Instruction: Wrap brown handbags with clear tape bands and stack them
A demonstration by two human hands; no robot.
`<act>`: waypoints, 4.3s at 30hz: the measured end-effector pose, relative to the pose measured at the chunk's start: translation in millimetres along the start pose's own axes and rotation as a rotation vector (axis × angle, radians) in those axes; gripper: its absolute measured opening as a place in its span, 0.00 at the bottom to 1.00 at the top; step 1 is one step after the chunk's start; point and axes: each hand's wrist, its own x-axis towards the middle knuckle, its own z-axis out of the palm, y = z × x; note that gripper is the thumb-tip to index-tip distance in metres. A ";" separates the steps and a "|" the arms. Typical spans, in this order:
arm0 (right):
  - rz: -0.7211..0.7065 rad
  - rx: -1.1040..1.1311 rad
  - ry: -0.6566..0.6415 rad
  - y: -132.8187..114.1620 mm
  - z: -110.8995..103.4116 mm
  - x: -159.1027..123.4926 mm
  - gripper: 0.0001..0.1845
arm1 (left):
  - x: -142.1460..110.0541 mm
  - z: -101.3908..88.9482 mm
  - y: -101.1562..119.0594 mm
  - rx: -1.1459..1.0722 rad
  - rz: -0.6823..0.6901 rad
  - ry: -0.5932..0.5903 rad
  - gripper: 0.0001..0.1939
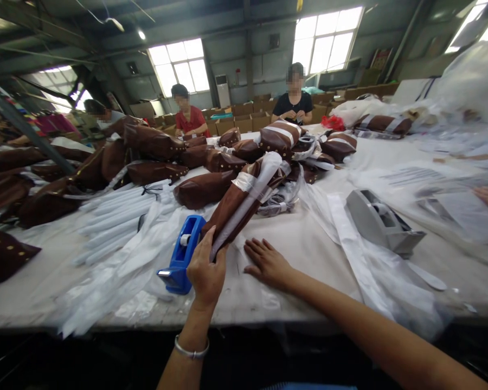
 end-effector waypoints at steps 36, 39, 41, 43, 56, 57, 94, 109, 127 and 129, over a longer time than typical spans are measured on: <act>-0.105 -0.110 -0.176 28.8 -107.0 103.0 0.23 | -85.2 13.5 17.1 -0.093 0.470 -0.183 0.20; -0.173 -0.203 -0.363 32.9 -104.6 143.5 0.24 | -87.4 17.2 15.8 -0.103 0.475 -0.155 0.19; -0.223 -0.271 -0.428 30.0 -100.5 159.8 0.22 | -88.7 19.2 15.3 -0.114 0.461 -0.129 0.18; -0.270 -0.338 -0.473 25.6 -95.6 168.2 0.18 | -89.8 20.5 15.0 -0.119 0.447 -0.115 0.16; -0.724 -0.283 -0.404 30.4 -101.1 149.4 0.15 | -95.5 28.0 10.4 -0.107 0.492 -0.115 0.12; -0.738 -0.270 -0.395 30.7 -99.9 149.8 0.16 | -95.5 28.1 10.5 -0.114 0.487 -0.113 0.12; -0.589 -0.456 -0.342 37.3 -59.7 155.7 0.12 | -92.5 25.3 12.0 -0.153 0.468 -0.142 0.12; -0.452 -0.461 -0.359 33.7 -68.2 151.6 0.10 | -87.2 22.0 14.9 -0.172 0.450 -0.099 0.12; -0.405 -0.743 -0.434 30.8 -52.5 157.2 0.10 | -85.7 22.1 14.5 -0.164 0.457 -0.135 0.14; -0.375 -0.775 -0.398 29.4 -45.9 156.5 0.12 | -83.9 20.1 15.2 -0.158 0.463 -0.138 0.14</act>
